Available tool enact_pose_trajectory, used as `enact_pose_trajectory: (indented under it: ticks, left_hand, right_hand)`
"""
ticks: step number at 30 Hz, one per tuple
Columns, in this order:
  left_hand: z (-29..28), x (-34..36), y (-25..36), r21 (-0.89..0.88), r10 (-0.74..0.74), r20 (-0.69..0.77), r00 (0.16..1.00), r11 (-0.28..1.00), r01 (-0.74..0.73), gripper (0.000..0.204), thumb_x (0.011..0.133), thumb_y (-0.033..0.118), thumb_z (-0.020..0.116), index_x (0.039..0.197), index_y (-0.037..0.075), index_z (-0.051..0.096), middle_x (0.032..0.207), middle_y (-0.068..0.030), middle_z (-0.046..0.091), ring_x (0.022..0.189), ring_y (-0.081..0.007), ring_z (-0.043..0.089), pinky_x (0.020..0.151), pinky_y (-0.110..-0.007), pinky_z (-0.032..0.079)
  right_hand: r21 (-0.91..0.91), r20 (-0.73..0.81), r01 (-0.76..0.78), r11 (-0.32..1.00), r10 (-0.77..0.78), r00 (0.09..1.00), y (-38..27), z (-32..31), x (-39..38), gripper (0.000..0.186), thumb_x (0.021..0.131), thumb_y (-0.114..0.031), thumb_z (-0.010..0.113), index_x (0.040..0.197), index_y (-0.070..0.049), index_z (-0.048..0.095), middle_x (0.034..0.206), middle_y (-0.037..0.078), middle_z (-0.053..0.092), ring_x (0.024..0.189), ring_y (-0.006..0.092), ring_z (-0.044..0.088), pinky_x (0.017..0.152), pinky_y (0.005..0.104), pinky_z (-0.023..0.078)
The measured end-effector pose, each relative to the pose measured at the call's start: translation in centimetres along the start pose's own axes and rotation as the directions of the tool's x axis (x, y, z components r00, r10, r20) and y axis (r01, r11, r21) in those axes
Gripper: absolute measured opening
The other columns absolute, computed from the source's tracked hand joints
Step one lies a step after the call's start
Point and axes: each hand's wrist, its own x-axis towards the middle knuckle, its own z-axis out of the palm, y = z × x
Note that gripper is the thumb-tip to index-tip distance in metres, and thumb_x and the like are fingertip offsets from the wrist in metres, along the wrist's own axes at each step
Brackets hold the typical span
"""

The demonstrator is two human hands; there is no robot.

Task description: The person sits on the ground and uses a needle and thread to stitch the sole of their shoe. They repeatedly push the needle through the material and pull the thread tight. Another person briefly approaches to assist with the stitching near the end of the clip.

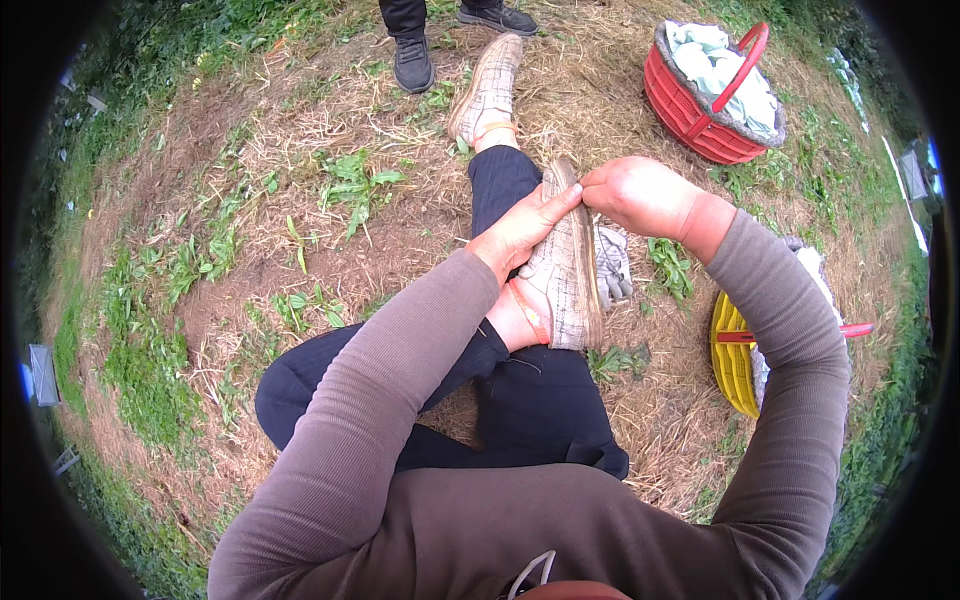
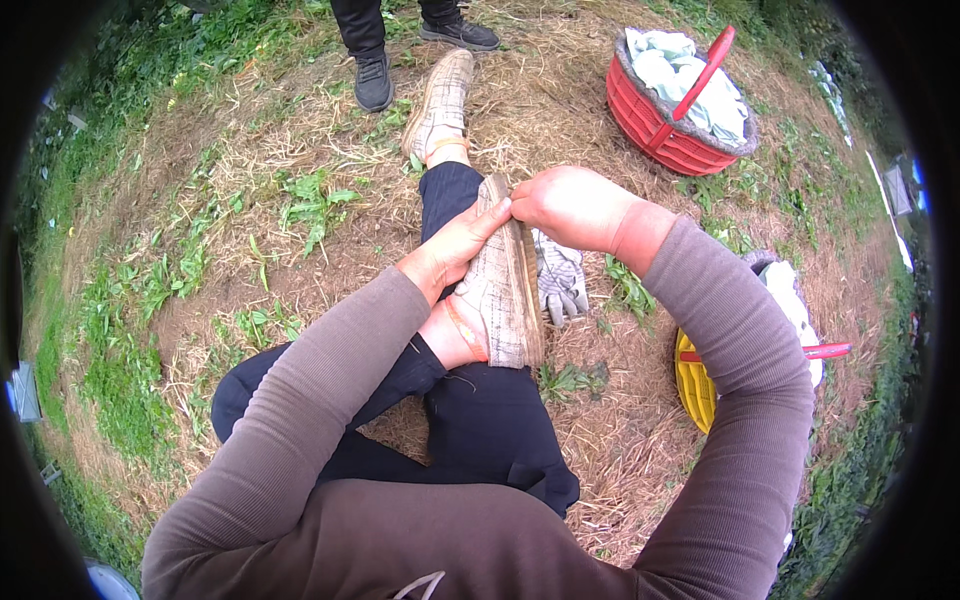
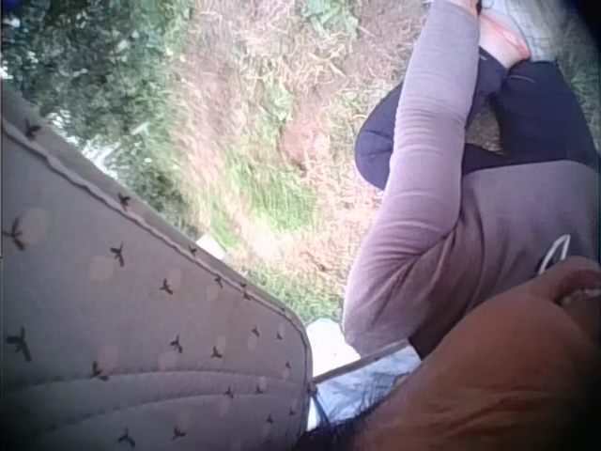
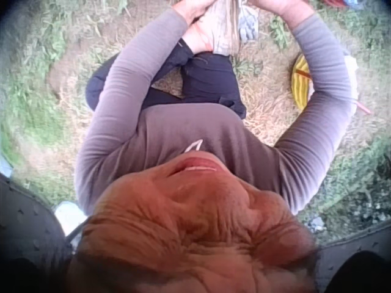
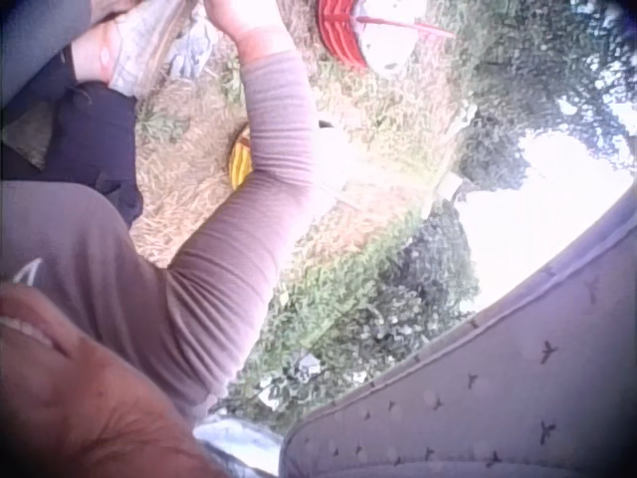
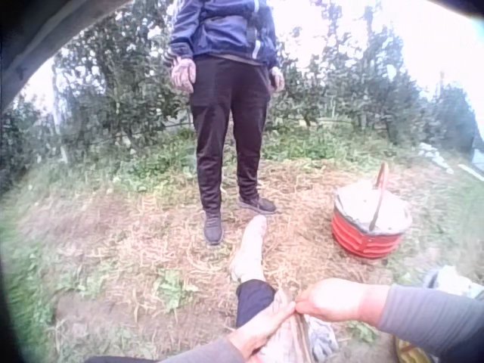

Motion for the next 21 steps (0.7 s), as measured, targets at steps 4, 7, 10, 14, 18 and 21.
enact_pose_trajectory:
  ticks: [4,7,10,14,18,21]
  left_hand:
    - [-0.11,0.06,0.09,0.034,-0.008,-0.001,1.0,0.999,0.008,0.075,0.096,0.047,0.073,0.148,0.004,0.042,0.13,-0.0113,0.063,0.117,-0.02,0.062,0.1,-0.037,0.052]
    - [-0.08,-0.01,0.13,0.051,-0.002,0.007,1.0,0.999,0.002,0.071,0.098,0.047,0.07,0.148,0.003,0.043,0.13,-0.0106,0.063,0.116,-0.0196,0.062,0.1,-0.036,0.051]
    - [0.02,-0.06,0.29,0.052,-0.006,0.014,1.0,0.999,0.005,0.073,0.099,0.046,0.069,0.151,0.003,0.041,0.133,-0.0113,0.062,0.118,-0.02,0.062,0.101,-0.037,0.051]
    - [-0.14,-0.18,0.18,0.035,-0.014,0.027,1.0,0.999,0.013,0.073,0.099,0.047,0.069,0.152,0.005,0.041,0.136,-0.0106,0.061,0.12,-0.0202,0.061,0.103,-0.038,0.051]
    - [-0.68,0.13,-0.1,0.044,-0.038,0.035,0.999,0.998,0.036,0.071,0.099,0.051,0.067,0.153,0.012,0.041,0.137,-0.0067,0.059,0.123,-0.0192,0.059,0.103,-0.04,0.051]
    - [-0.95,0.38,-0.28,0.063,-0.027,0.052,0.998,0.998,0.023,0.072,0.099,0.051,0.067,0.154,0.013,0.04,0.137,-0.0071,0.059,0.122,-0.0198,0.059,0.103,-0.04,0.051]
  right_hand:
    - [-0.006,0.013,-0.029,1.0,0.029,0.999,0.05,0.13,-0.1,0.009,0.085,-0.013,0.063,0.086,-0.006,0.068,0.089,0.011,0.069,0.088,0.034,0.07,0.077,0.0458,0.057]
    - [0.006,0.002,-0.028,1.0,0.028,1.0,0.13,0.18,-0.05,0.01,0.086,-0.013,0.062,0.084,-0.005,0.067,0.09,0.011,0.069,0.088,0.0344,0.07,0.077,0.0465,0.057]
    - [0.032,-0.011,-0.024,0.999,0.025,1.0,0.15,0.15,-0.06,0.01,0.085,-0.014,0.063,0.085,-0.005,0.068,0.09,0.011,0.069,0.088,0.0353,0.07,0.077,0.0468,0.057]
    - [0.039,-0.028,-0.023,0.999,0.024,0.999,0.09,0.16,-0.12,0.011,0.084,-0.014,0.064,0.084,-0.005,0.068,0.09,0.012,0.068,0.088,0.0357,0.069,0.077,0.0471,0.057]
    - [0.04,-0.048,-0.012,0.999,0.014,0.999,0.11,0.29,-0.01,0.011,0.084,-0.015,0.065,0.085,-0.004,0.069,0.09,0.012,0.068,0.088,0.0357,0.069,0.077,0.0471,0.057]
    - [0.041,-0.045,-0.001,0.999,0.003,0.999,0.21,0.32,0.02,0.011,0.083,-0.015,0.065,0.086,-0.004,0.069,0.091,0.012,0.068,0.089,0.0351,0.069,0.078,0.0469,0.057]
